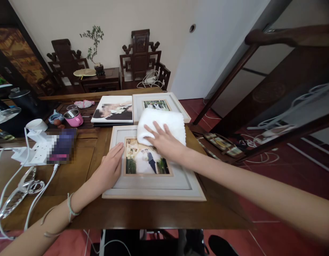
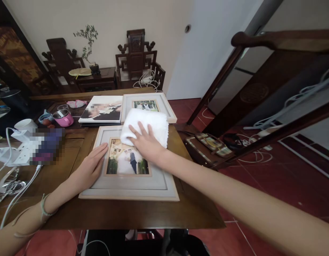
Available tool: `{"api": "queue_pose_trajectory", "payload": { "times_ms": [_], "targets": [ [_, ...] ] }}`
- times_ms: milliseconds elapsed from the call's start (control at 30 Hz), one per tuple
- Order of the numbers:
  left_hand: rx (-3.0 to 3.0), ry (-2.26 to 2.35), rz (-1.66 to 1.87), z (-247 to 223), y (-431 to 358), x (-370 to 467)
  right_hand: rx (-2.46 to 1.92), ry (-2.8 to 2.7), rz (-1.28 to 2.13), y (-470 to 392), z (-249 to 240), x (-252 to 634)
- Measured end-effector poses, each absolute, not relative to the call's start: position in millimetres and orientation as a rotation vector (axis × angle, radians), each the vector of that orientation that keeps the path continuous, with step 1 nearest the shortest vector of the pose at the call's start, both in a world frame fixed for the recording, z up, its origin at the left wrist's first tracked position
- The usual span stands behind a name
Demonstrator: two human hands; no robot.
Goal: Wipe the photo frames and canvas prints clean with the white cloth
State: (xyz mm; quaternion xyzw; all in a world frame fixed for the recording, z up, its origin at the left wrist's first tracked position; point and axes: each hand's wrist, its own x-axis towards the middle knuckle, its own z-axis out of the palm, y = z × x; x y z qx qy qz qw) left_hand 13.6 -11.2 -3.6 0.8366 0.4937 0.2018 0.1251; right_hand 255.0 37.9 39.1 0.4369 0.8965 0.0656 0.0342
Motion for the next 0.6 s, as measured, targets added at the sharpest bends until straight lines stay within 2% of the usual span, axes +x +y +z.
{"api": "queue_pose_trajectory", "payload": {
  "times_ms": [133,400,500,600],
  "targets": [
    [2.429,1.443,0.625,-5,-11,14,1.228,2.736,0.070,9,47,247],
    [2.435,1.431,0.635,-7,-11,12,1.031,2.599,-0.670,-83,90,247],
    [2.448,1.422,0.606,-7,-10,11,1.083,2.661,-0.677,-70,83,245],
    [2.454,1.397,0.614,-6,-10,10,1.166,2.799,-0.433,-31,62,242]
  ]
}}
